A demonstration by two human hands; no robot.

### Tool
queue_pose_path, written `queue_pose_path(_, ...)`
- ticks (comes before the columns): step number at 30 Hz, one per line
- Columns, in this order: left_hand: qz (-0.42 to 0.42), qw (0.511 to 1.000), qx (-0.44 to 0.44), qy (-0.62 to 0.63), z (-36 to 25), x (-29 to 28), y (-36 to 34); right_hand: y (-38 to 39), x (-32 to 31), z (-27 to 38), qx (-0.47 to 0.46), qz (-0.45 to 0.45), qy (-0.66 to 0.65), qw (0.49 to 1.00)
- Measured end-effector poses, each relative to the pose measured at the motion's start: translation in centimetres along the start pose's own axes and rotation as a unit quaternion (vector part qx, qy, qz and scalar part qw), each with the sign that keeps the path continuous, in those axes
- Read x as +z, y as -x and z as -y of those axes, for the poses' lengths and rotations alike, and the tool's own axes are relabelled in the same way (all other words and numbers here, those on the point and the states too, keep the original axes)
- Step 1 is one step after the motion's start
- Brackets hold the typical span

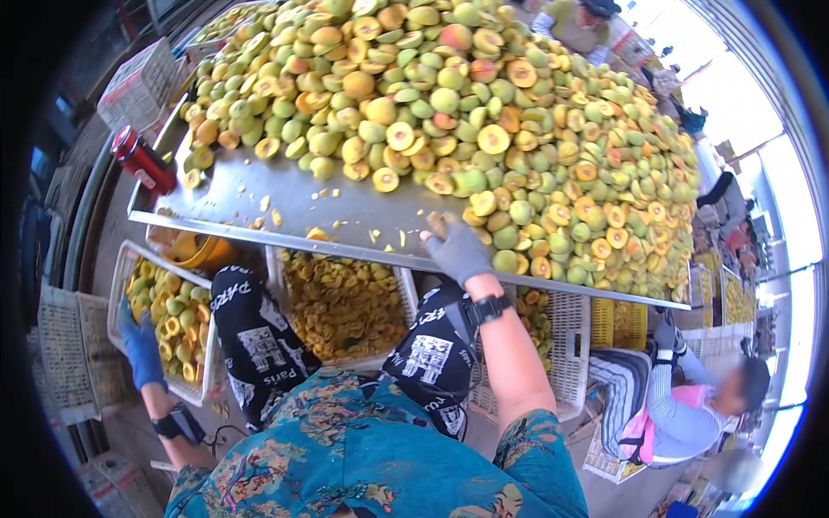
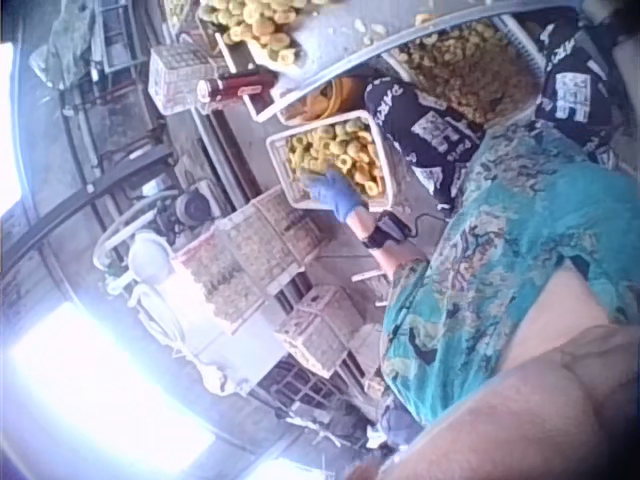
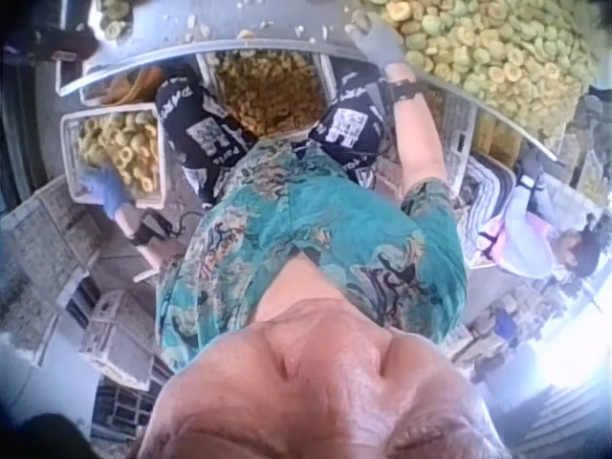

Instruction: Removing pits from apricots or similar fruit using a handheld pitting tool.

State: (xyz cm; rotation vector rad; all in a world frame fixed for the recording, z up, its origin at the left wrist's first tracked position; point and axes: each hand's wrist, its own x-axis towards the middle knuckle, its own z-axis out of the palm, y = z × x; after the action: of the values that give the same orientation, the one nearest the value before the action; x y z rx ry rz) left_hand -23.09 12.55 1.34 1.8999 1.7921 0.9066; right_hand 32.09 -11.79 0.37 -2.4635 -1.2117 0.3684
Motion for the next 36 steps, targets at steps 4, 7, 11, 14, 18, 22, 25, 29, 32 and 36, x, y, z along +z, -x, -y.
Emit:
queue_pose_path(4, -0.074, 0.946, 0.085, -0.304, 2.3, -1.2, 0.6, -3.5, -2.2, -4.9, 0.055, -0.088, 0.112, 0.988)
queue_pose_path(7, -0.048, 0.966, 0.132, -0.218, -0.3, 1.3, 2.5, -5.6, -2.3, -7.2, 0.127, -0.1, 0.12, 0.98)
queue_pose_path(11, -0.004, 0.982, 0.136, -0.127, -6.3, 4.2, 5.1, -7.4, -1.0, -8.6, 0.199, -0.145, 0.105, 0.964)
queue_pose_path(14, 0.034, 0.978, 0.207, 0.021, -10.5, 5.9, 7.1, -6.5, -1.1, -7.6, 0.191, -0.119, -0.077, 0.971)
queue_pose_path(18, 0.302, 0.855, -0.074, 0.414, -15.6, 8.1, 9.0, -2.5, -1.2, -1.2, 0.122, -0.015, -0.341, 0.932)
queue_pose_path(22, 0.477, 0.723, -0.183, 0.466, -19.9, 10.9, 10.9, 3.1, 0.1, 7.6, 0.001, 0.046, -0.396, 0.917)
queue_pose_path(25, 0.472, 0.732, -0.008, 0.491, -21.4, 13.0, 12.1, 6.4, 1.4, 12.5, -0.008, 0.132, -0.4, 0.907)
queue_pose_path(29, 0.449, 0.768, 0.047, 0.454, -20.3, 12.8, 12.2, 9.3, 2.5, 15.7, -0.132, -0.005, -0.255, 0.958)
queue_pose_path(32, 0.324, 0.868, 0.207, 0.314, -19.8, 11.8, 11.8, 11.1, 3.0, 16.7, -0.208, -0.105, -0.175, 0.956)
queue_pose_path(36, 0.346, 0.796, 0.046, 0.494, -20.5, 10.7, 12.1, 12.7, 4.0, 17.2, -0.192, 0.006, -0.2, 0.961)
